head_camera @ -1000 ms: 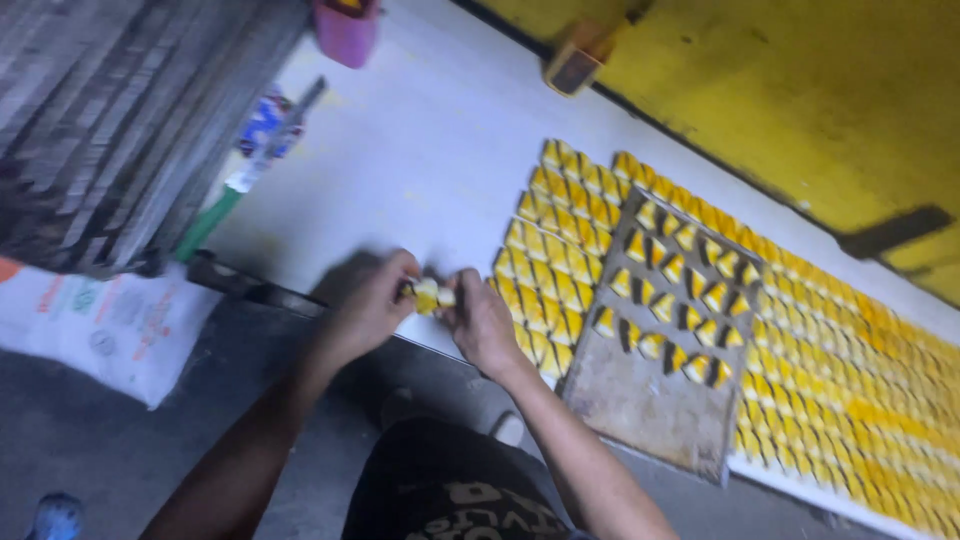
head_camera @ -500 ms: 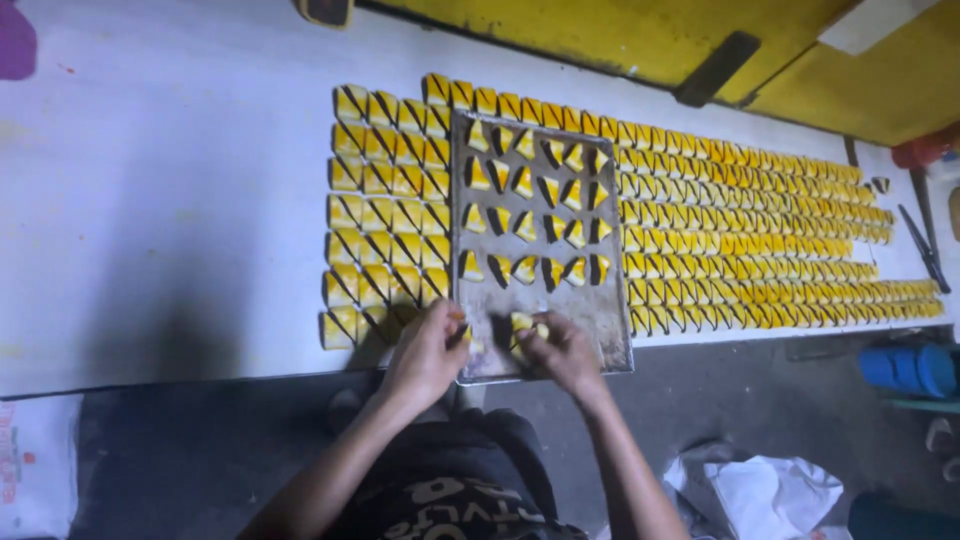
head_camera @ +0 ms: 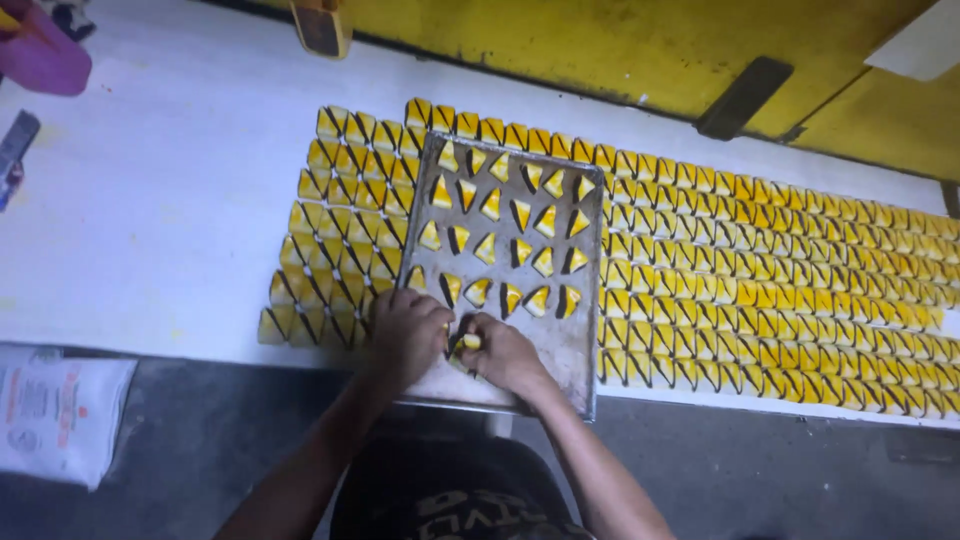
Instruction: Arranging small triangular pastries onto a metal baking tray in a production area.
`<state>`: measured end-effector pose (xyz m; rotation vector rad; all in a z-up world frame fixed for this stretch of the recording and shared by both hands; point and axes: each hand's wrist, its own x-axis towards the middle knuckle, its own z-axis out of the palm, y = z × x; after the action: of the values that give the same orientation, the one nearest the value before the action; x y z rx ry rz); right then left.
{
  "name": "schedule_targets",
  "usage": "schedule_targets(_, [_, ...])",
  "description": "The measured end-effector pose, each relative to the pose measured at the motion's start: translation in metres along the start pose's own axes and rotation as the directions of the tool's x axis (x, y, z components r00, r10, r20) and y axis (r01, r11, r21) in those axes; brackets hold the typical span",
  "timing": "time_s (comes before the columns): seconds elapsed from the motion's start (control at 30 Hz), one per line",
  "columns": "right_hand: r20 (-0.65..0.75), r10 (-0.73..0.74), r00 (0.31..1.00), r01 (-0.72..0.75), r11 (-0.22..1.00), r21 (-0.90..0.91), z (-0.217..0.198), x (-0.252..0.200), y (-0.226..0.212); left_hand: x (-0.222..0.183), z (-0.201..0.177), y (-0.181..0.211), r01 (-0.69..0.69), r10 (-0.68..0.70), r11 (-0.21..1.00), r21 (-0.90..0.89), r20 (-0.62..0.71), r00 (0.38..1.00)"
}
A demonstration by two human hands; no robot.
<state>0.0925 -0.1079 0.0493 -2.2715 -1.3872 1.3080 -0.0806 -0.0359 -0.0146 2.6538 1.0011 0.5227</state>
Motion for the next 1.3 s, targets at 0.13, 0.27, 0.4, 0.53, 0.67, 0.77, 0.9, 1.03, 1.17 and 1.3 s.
schedule_targets(0.13, [-0.103,-0.073,0.992,0.085,0.989,0.120,-0.024,-0.008,0.005,0.002,0.005,0.009,0.009,0.001,0.989,0.150,-0.067,0.998])
schedule_targets(0.27, [-0.121,-0.083,0.989,0.101,0.984,0.149,-0.023,-0.013,-0.009,0.008,0.004,0.026,-0.056,0.069,0.992,0.111,-0.117,0.991])
schedule_targets(0.4, [-0.171,-0.010,0.985,0.029,0.994,0.107,-0.025,-0.029,0.003,0.022,0.015,0.045,0.031,-0.031,0.999,-0.027,0.005,1.000])
schedule_targets(0.53, [-0.199,0.053,0.978,-0.019,0.985,0.170,-0.032,-0.039,0.000,0.026,0.003,0.045,0.061,-0.051,0.995,-0.082,0.111,0.993])
schedule_targets(0.67, [-0.226,0.071,0.972,-0.019,0.974,0.226,-0.038,-0.048,-0.024,0.039,-0.006,0.055,0.034,-0.011,0.974,-0.224,0.100,0.995])
schedule_targets(0.77, [-0.291,0.025,0.956,0.026,0.985,0.172,-0.031,-0.048,-0.009,0.046,0.013,0.065,-0.207,0.209,0.962,-0.179,-0.007,0.978])
schedule_targets(0.9, [-0.234,0.123,0.965,-0.069,0.972,0.226,-0.047,-0.064,0.000,0.045,0.039,0.071,-0.153,0.178,0.971,-0.186,0.127,0.976])
schedule_targets(1.03, [-0.237,0.081,0.968,-0.032,0.979,0.202,-0.062,-0.040,0.042,0.040,0.031,0.092,-0.102,0.099,0.989,-0.103,-0.036,0.994])
schedule_targets(1.17, [-0.265,0.065,0.962,0.000,0.971,0.238,-0.065,-0.057,0.051,0.037,0.032,0.121,-0.068,0.066,0.996,-0.063,-0.039,0.997])
schedule_targets(1.3, [-0.347,0.016,0.938,0.078,0.964,0.256,-0.076,-0.065,0.060,0.046,0.059,0.131,-0.024,0.025,1.000,-0.014,0.017,1.000])
